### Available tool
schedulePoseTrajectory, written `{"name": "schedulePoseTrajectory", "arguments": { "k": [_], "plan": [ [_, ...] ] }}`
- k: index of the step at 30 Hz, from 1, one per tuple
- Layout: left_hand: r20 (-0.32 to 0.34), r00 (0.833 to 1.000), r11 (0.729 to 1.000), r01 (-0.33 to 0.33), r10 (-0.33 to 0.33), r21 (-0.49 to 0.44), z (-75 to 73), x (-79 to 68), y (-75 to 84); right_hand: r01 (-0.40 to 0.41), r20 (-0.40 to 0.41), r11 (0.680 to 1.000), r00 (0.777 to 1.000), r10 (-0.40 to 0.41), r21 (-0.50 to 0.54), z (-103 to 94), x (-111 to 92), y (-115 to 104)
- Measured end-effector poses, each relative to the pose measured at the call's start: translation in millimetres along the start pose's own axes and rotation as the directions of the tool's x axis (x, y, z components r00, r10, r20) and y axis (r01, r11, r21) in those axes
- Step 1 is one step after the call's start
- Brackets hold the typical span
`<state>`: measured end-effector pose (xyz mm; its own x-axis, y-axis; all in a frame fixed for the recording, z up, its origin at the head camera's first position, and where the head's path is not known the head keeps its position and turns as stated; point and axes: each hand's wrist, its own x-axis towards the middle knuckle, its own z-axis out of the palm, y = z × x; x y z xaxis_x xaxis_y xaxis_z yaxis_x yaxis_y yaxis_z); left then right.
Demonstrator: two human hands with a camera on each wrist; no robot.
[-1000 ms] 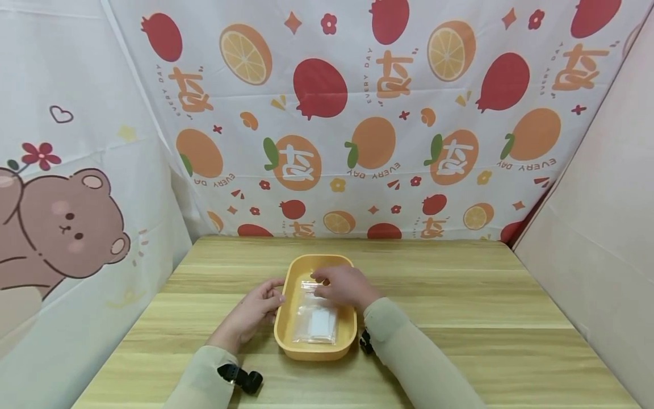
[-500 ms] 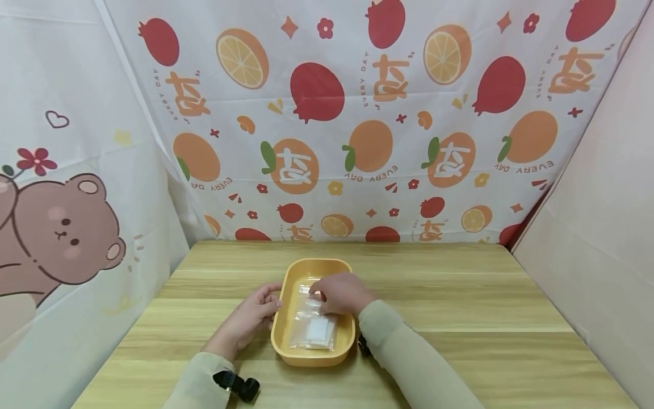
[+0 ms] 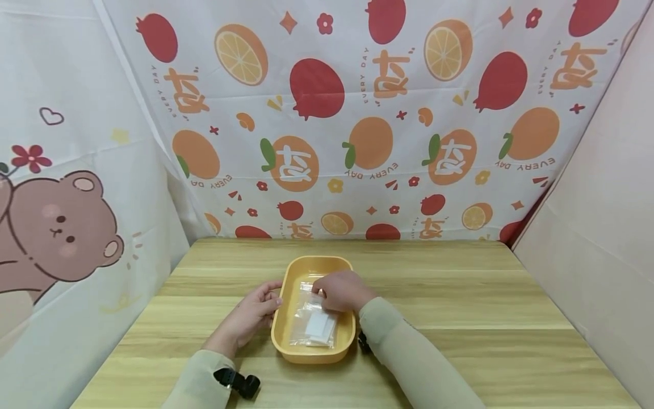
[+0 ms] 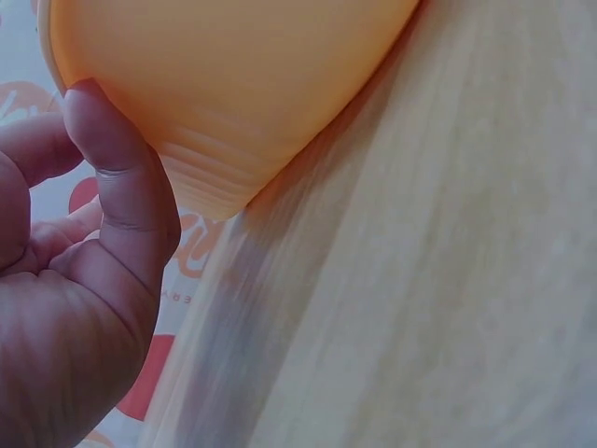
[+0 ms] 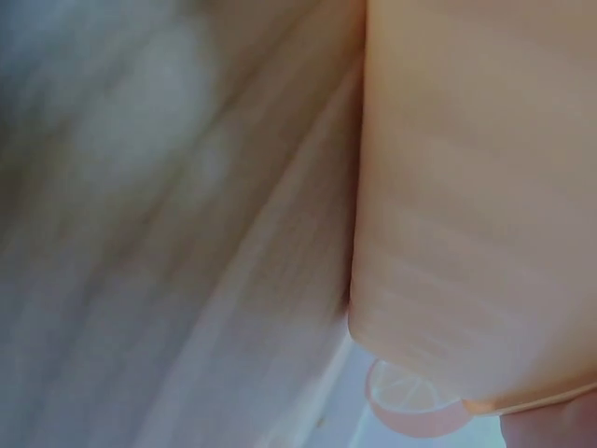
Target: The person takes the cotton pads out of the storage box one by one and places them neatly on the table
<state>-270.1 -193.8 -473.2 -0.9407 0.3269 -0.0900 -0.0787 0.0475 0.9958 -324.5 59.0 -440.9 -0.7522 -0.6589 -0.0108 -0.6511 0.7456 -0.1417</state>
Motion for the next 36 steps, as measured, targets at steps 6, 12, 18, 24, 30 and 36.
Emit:
{"name": "schedulePoseTrajectory", "arguments": {
  "k": [6,12,18,24,30,36],
  "plan": [
    [-0.008,1.0,1.0,0.011,-0.011,0.006,0.5,0.2,0.9,0.008,-0.061,0.996,0.998,-0.003,0.084,-3.3,-3,1],
    [-0.013,1.0,1.0,0.019,-0.019,0.007,0.8,-1.6,1.0,-0.001,-0.117,0.984,0.993,0.022,0.178,-0.7,-4,4],
    [-0.015,1.0,1.0,-0.002,0.002,0.021,2.3,-2.3,3.6,0.0,-0.163,0.964,0.986,0.045,0.265,1.0,-6,8],
    [-0.027,1.0,1.0,-0.003,0.003,0.022,2.8,-3.5,2.9,0.011,-0.202,0.846,0.973,0.114,0.533,6.8,-11,11],
    [-0.028,1.0,1.0,0.001,-0.001,0.013,3.8,-3.1,0.1,0.148,-0.331,0.599,0.921,0.207,0.787,10.9,-19,17],
    [-0.027,1.0,1.0,-0.008,0.008,0.011,2.5,-0.5,0.4,0.182,-0.297,0.398,0.922,0.249,0.899,-6.8,-33,28]
  ]
}}
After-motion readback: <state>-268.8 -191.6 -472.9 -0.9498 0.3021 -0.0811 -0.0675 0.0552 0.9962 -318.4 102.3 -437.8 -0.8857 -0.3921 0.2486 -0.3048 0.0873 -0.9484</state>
